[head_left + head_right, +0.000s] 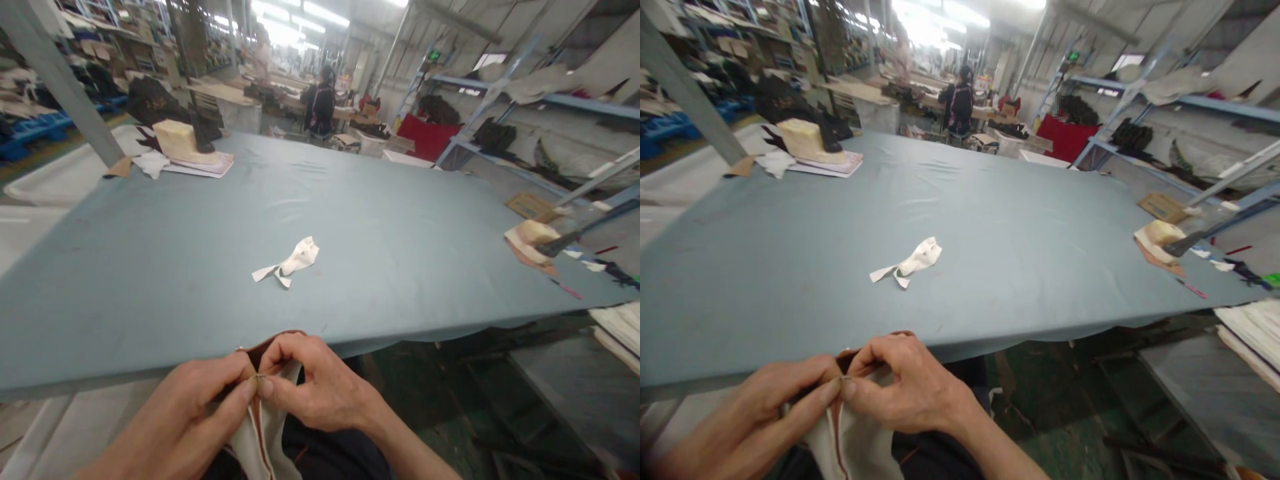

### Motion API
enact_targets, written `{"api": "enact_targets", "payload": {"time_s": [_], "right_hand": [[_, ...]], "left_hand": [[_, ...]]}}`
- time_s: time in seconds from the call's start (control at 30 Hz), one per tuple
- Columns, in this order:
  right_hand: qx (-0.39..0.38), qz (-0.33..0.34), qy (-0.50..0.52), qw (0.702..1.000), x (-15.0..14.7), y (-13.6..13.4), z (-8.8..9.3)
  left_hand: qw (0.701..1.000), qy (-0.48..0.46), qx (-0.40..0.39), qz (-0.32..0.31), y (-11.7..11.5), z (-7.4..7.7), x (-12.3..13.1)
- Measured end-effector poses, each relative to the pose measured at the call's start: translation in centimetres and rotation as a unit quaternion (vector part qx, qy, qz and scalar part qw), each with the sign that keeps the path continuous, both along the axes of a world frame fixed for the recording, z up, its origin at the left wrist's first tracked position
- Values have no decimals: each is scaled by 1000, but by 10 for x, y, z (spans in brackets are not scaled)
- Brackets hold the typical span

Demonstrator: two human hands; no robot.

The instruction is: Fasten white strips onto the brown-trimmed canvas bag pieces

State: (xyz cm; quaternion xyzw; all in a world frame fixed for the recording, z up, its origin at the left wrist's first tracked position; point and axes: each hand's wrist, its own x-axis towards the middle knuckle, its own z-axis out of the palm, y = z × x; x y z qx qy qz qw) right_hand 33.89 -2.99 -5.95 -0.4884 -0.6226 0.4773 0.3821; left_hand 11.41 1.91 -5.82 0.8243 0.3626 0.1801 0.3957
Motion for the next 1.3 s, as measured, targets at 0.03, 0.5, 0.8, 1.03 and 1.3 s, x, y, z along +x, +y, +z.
{"api": "enact_targets", "payload": {"time_s": [0.03,0.5,0.8,1.03,1.3], "right_hand": [[-13,-8,1,1000,0,4,-2],[34,-286,-305,908,45,97,-85],[249,-284,-433,818,34,131,-75],[163,-276,-427,845,32,121,-106],[87,-231,-378,892,44,121,-113]], "left_hand": [[999,-2,-19,27,-2,-3,7],[991,5,68,119,59,-75,27],[981,44,-77,172,94,-60,55],[953,235,-13,188,130,-65,87],[921,352,41,161,144,-61,109]]}}
